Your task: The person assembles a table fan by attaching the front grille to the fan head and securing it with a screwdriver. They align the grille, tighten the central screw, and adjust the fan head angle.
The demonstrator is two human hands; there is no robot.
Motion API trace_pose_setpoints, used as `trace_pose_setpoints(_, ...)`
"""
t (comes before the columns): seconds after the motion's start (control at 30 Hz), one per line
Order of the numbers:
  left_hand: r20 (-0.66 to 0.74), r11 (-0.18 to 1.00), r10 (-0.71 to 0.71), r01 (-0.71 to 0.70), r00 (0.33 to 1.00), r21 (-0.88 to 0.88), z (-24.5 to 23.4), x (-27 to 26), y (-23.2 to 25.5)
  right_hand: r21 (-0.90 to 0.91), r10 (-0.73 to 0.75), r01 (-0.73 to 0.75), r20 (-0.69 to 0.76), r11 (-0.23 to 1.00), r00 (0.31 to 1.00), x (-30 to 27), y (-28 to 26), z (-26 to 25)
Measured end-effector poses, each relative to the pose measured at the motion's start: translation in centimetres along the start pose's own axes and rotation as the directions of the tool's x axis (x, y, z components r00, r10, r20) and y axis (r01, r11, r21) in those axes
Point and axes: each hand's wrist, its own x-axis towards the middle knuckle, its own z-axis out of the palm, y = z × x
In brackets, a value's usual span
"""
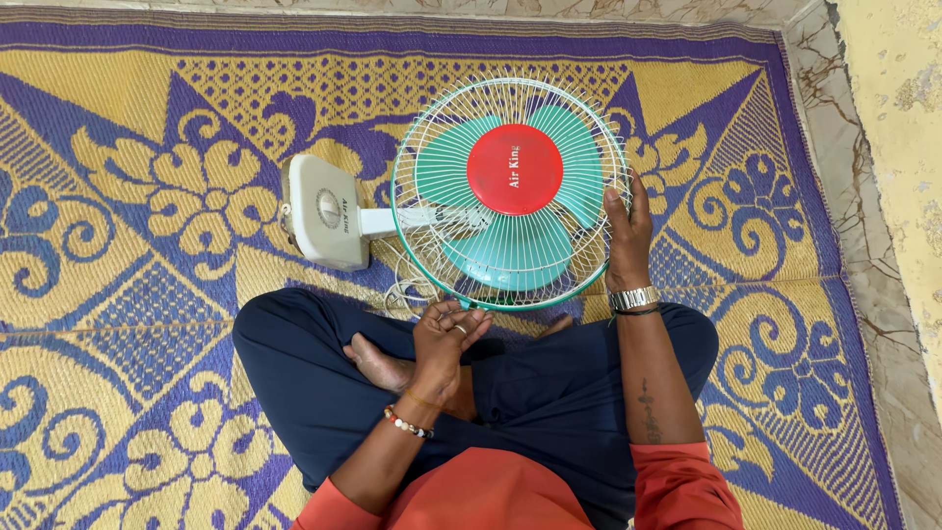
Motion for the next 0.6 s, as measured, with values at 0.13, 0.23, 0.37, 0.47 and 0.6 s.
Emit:
trace_pose_setpoints(0.13, -0.002, 0.999, 0.034, -0.034, 0.999, 0.04, 0.0, -0.2, 0.2, -0.035, 0.004, -0.004, -0.007, 0.999, 1.0, 0.3, 0.1, 0.0)
trace_pose_setpoints(0.23, 0.043, 0.997, 0.033, -0.036, 0.999, 0.073, -0.7, 0.3, 0.2, -0.051, -0.002, 0.001, -0.016, 0.999, 1.0, 0.3, 0.2, 0.0)
trace_pose_setpoints(0.37, 0.061, 0.999, 0.012, -0.014, 0.998, 0.044, -2.5, 1.7, 0.7, -0.011, 0.002, -0.003, -0.003, 1.0, 1.0, 0.2, 0.0, 0.1)
trace_pose_setpoints(0.47, -0.06, 0.967, 0.245, -0.24, 0.968, 0.085, -3.3, 3.4, 1.7, -0.005, 0.001, -0.001, -0.006, 1.0, 1.0, 0.1, -0.1, 0.1)
trace_pose_setpoints(0.6, -0.144, 0.925, 0.346, -0.311, 0.927, 0.218, -3.4, 7.4, 4.5, 0.008, -0.002, 0.002, -0.009, 1.0, 1.0, 0.2, 0.0, 0.3)
